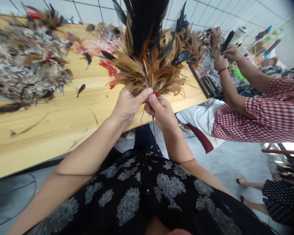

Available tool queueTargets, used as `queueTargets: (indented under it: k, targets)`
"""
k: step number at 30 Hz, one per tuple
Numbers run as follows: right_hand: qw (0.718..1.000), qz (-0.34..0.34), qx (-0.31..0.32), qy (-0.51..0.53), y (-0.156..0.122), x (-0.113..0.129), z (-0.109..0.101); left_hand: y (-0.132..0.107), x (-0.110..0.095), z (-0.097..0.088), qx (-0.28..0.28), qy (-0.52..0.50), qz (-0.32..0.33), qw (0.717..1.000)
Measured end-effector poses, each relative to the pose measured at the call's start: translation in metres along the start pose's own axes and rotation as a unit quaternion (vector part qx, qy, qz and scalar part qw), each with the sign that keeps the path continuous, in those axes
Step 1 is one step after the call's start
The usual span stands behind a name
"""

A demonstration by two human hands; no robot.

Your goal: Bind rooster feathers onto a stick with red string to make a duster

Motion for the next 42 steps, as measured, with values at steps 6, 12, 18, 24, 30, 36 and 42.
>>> queueTargets:
  k: [6,12,18,24,30,36,42]
  targets:
    - [0.998,-0.011,-0.033,-0.043,0.004,0.001,-0.006,-0.002,-0.003,0.001,-0.011,-0.002,0.01,1.0]
    - [0.992,-0.043,-0.054,-0.102,0.007,0.003,-0.014,-0.001,0.001,-0.001,-0.005,-0.019,-0.007,1.0]
    - [0.984,-0.082,-0.081,-0.133,0.013,0.002,-0.023,-0.012,0.018,0.015,0.125,-0.053,-0.082,0.987]
    - [0.955,-0.123,-0.103,-0.249,0.01,0.01,-0.036,-0.026,0.035,-0.007,0.165,0.076,-0.135,0.974]
    - [0.9,-0.146,-0.141,-0.386,0.02,0.008,-0.053,-0.018,-0.004,-0.053,0.034,0.188,-0.016,0.981]
    - [0.844,-0.126,-0.195,-0.483,0.028,0.002,-0.057,-0.022,-0.03,-0.052,0.049,0.3,0.052,0.951]
    - [0.751,-0.002,-0.073,-0.657,0.02,0.005,-0.039,-0.021,-0.061,-0.047,0.12,0.429,0.095,0.89]
Point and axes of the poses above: each hand's wrist, its own y-axis towards the middle knuckle, its own z-axis out of the palm, x = y × z, the point moved 9 cm from there along y, towards the middle knuckle, and after that the axes turned 4 degrees about -y, right-handed, at the moved point
